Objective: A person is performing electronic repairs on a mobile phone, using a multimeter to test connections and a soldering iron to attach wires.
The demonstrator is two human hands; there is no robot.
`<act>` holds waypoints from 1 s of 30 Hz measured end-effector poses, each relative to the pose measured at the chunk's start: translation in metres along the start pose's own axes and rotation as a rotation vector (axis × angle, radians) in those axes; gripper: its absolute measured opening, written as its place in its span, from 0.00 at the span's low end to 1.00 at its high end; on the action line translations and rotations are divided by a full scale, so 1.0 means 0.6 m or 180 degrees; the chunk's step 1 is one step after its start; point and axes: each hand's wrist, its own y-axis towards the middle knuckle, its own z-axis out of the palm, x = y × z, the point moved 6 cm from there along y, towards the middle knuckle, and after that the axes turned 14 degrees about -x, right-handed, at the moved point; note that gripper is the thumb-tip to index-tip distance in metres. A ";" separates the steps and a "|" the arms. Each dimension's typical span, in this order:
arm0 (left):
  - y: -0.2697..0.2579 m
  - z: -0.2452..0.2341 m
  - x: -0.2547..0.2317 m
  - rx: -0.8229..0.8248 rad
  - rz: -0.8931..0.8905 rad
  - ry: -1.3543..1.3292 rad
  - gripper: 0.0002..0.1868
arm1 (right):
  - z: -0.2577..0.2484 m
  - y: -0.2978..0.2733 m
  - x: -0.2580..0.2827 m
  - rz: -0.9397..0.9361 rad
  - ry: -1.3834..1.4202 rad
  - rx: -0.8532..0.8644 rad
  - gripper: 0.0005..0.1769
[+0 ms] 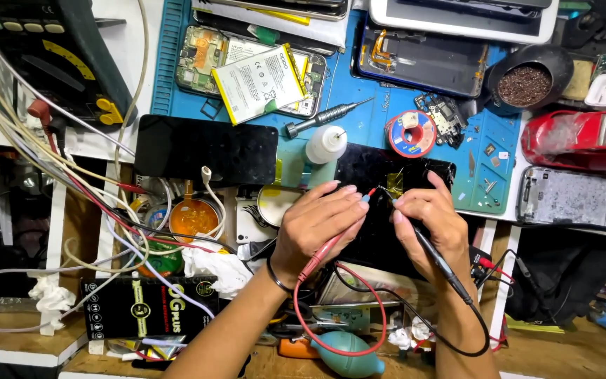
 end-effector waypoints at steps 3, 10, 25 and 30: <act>0.002 0.000 -0.001 0.0005 -0.0016 -0.0009 0.06 | 0.000 -0.001 -0.002 -0.0002 0.0006 0.0000 0.03; 0.001 0.000 -0.001 0.0016 -0.0045 -0.0003 0.06 | 0.000 -0.004 -0.007 0.0024 0.0020 0.0005 0.02; 0.001 0.001 0.000 0.0020 -0.0057 0.0006 0.06 | 0.000 -0.005 -0.008 0.0009 0.0037 -0.0008 0.03; 0.002 0.001 -0.001 0.0012 -0.0052 0.0014 0.06 | 0.000 -0.005 -0.007 0.0010 0.0038 -0.0007 0.02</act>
